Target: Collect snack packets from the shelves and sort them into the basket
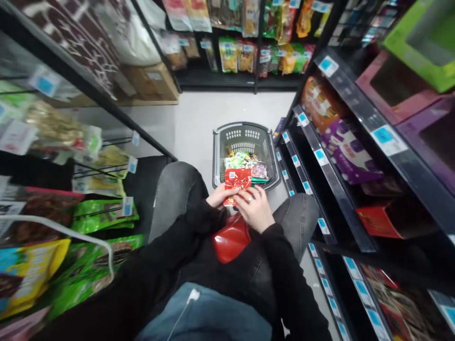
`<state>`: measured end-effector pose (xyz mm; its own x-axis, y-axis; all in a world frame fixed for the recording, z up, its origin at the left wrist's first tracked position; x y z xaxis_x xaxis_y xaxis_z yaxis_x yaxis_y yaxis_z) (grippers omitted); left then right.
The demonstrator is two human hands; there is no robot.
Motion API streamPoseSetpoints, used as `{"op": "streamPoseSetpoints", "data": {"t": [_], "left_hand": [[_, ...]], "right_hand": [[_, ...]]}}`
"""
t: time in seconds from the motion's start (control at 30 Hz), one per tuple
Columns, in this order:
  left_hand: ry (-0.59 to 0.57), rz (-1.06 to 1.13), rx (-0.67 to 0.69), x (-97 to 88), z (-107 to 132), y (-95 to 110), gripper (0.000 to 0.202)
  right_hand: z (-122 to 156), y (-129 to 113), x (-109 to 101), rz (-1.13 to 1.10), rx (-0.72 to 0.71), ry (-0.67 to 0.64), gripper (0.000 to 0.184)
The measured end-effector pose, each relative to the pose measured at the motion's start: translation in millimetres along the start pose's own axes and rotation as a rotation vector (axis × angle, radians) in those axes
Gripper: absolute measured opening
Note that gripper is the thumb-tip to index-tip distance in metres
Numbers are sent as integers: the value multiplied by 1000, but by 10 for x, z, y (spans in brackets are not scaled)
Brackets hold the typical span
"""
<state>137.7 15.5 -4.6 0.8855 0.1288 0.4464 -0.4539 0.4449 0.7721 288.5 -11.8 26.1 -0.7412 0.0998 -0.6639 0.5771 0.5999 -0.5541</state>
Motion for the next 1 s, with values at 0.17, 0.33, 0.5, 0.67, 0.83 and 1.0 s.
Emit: {"op": "streamPoseSetpoints", "data": {"t": [0.17,0.33,0.5,0.67,0.83,1.0], "left_hand": [[87,-237,120,-156,-158,24,57],[35,-499,239,-149,-195,-30,46],[43,-666,252,-133,-221,-126,41],[4,-627,246,-131,-269,-135,39],[-12,-600,224,-136,-264,-139,42],[-64,-497,252,-114,-219,-99,47]], "right_hand": [[-175,345,92,-429,613,278,24],[-143,482,268,-720,868,-8,43],[-56,568,268,-648,844,-151,43],[-51,611,248,-510,738,-208,37],[-63,571,222,-551,739,-213,40],[-49,552,215,-632,804,-153,45]]}}
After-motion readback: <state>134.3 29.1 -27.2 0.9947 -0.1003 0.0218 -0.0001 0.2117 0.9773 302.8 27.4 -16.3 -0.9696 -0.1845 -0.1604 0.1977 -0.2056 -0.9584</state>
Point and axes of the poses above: each hand's wrist, its own z-axis away from the middle knuckle, its own x-axis out of the palm, y = z × x, the point moved 1 cm from there along -z, towards the middle knuckle, and after that the axes turned 14 degrees about y, right-handed, at the moved point
